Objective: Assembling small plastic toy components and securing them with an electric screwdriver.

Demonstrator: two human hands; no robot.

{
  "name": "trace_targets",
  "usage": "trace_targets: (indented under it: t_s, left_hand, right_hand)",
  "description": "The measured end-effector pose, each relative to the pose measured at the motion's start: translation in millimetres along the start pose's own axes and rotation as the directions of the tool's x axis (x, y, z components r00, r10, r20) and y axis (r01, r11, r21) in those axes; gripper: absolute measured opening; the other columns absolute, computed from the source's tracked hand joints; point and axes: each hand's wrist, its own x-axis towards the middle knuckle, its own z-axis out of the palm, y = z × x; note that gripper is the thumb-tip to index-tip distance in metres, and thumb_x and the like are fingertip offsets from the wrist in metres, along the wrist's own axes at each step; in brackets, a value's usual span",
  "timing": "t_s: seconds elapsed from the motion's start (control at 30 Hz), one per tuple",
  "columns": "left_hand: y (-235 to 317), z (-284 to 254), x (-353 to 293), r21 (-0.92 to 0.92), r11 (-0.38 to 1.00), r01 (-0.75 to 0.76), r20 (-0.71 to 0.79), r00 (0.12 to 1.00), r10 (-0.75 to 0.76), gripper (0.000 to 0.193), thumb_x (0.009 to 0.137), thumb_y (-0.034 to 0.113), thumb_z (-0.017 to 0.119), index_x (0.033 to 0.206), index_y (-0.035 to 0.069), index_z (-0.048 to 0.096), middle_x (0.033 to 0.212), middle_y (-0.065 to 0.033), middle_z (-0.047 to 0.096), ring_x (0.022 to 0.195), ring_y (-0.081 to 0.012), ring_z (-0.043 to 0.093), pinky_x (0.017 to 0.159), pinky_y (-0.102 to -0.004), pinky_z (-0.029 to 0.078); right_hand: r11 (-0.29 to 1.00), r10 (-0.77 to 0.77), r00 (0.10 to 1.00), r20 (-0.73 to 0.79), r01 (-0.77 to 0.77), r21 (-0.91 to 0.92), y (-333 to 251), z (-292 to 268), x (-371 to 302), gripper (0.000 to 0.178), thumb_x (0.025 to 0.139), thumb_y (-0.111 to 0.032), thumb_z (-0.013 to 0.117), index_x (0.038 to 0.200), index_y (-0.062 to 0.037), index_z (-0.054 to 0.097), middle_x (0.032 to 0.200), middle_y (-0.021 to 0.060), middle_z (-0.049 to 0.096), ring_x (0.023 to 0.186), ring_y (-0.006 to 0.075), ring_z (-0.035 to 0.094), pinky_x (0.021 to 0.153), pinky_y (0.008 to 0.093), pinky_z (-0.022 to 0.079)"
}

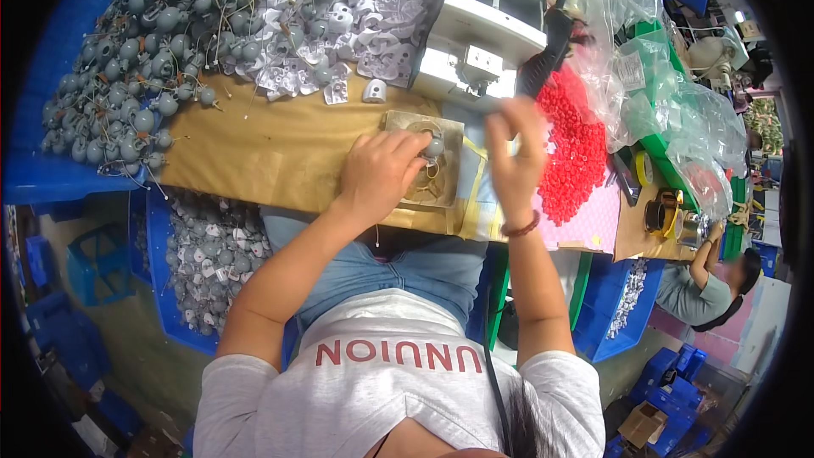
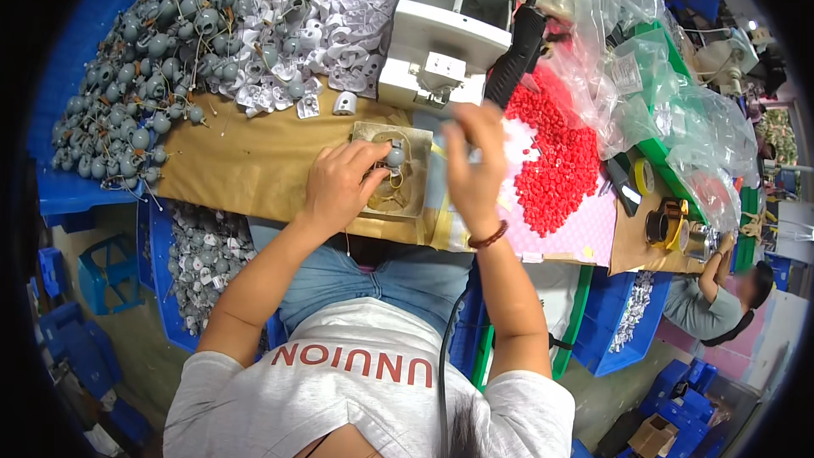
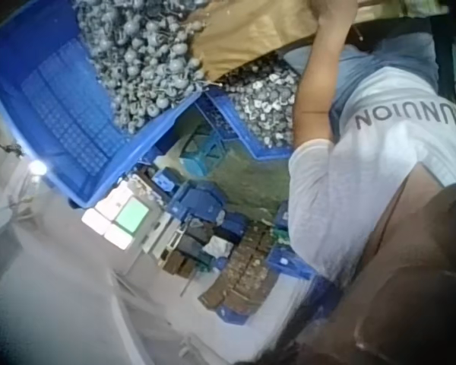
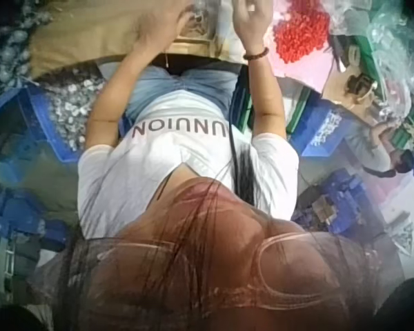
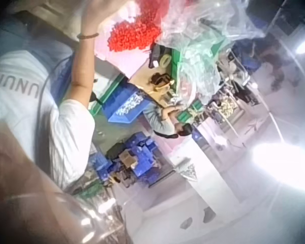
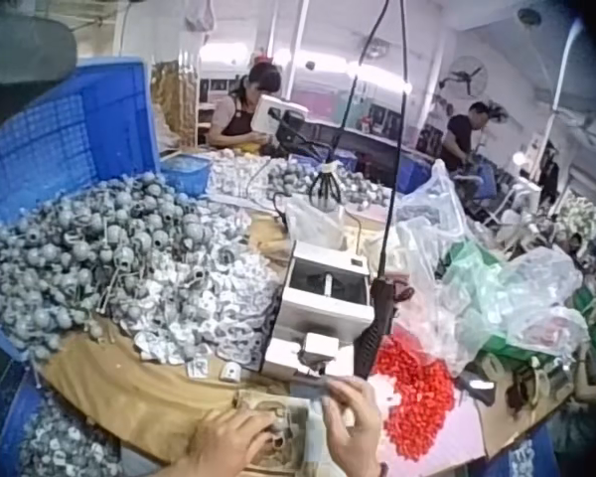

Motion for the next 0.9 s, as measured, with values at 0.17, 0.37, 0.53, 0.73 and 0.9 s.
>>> trace_targets:
  t_s: [0.17, 0.37, 0.53, 0.73, 0.9]
  left_hand:
    - [0, -2, 3, 0.026, 1.000, 0.006, 0.023, 1.000, -0.006, 0.032, 0.081, 0.015, 0.074, 0.111, 0.009, 0.064, 0.097, -0.0054, 0.066, 0.089, -0.0270, 0.064, 0.075, -0.0391, 0.047]
    - [-2, -1, 5, 0.014, 1.000, 0.021, 0.020, 1.000, -0.021, 0.032, 0.080, 0.014, 0.074, 0.110, 0.008, 0.063, 0.095, -0.0064, 0.065, 0.088, -0.0285, 0.064, 0.074, -0.0415, 0.048]
    - [0, 1, 4, 0.011, 1.000, 0.026, 0.031, 0.999, -0.026, 0.031, 0.080, 0.014, 0.075, 0.108, 0.008, 0.063, 0.095, -0.0064, 0.065, 0.088, -0.0283, 0.064, 0.074, -0.0417, 0.048]
    - [-2, -3, 4, -0.018, 0.999, 0.033, 0.031, 0.999, -0.033, 0.030, 0.080, 0.013, 0.075, 0.108, 0.007, 0.064, 0.095, -0.0069, 0.064, 0.087, -0.0286, 0.064, 0.074, -0.0413, 0.048]
    - [-5, -52, -15, -0.218, 0.971, 0.099, 0.222, 0.974, -0.050, 0.029, 0.082, 0.010, 0.071, 0.111, 0.008, 0.065, 0.097, -0.0098, 0.065, 0.089, -0.0300, 0.065, 0.078, -0.0397, 0.050]
  right_hand:
    - [0.904, 0.340, 0.896, 0.287, -0.396, 0.165, -3, 38, -20, 0.015, 0.093, -0.009, 0.066, 0.103, 0.0025, 0.068, 0.088, 0.0103, 0.071, 0.075, 0.0133, 0.063, 0.067, 0.0266, 0.051]
    - [0.847, 0.366, 0.917, 0.158, -0.399, 0.352, -12, 64, -16, 0.016, 0.099, -0.012, 0.059, 0.095, 0.0034, 0.063, 0.081, 0.0069, 0.070, 0.073, 0.0093, 0.062, 0.066, 0.0247, 0.050]
    - [0.817, 0.430, 0.893, 0.132, -0.447, 0.364, -13, 70, -9, 0.016, 0.101, -0.012, 0.056, 0.095, 0.0020, 0.058, 0.075, 0.0070, 0.067, 0.069, 0.0087, 0.062, 0.062, 0.0243, 0.049]
    - [0.810, 0.439, 0.866, 0.240, -0.497, 0.311, -15, 64, 2, 0.016, 0.102, -0.014, 0.056, 0.102, 0.0017, 0.058, 0.078, 0.0075, 0.069, 0.072, 0.0106, 0.066, 0.063, 0.0240, 0.051]
    - [0.713, 0.314, 0.872, 0.374, -0.477, 0.513, -4, 18, 3, 0.022, 0.102, -0.014, 0.055, 0.116, 0.0018, 0.060, 0.098, 0.0108, 0.072, 0.088, 0.0152, 0.069, 0.079, 0.0258, 0.054]
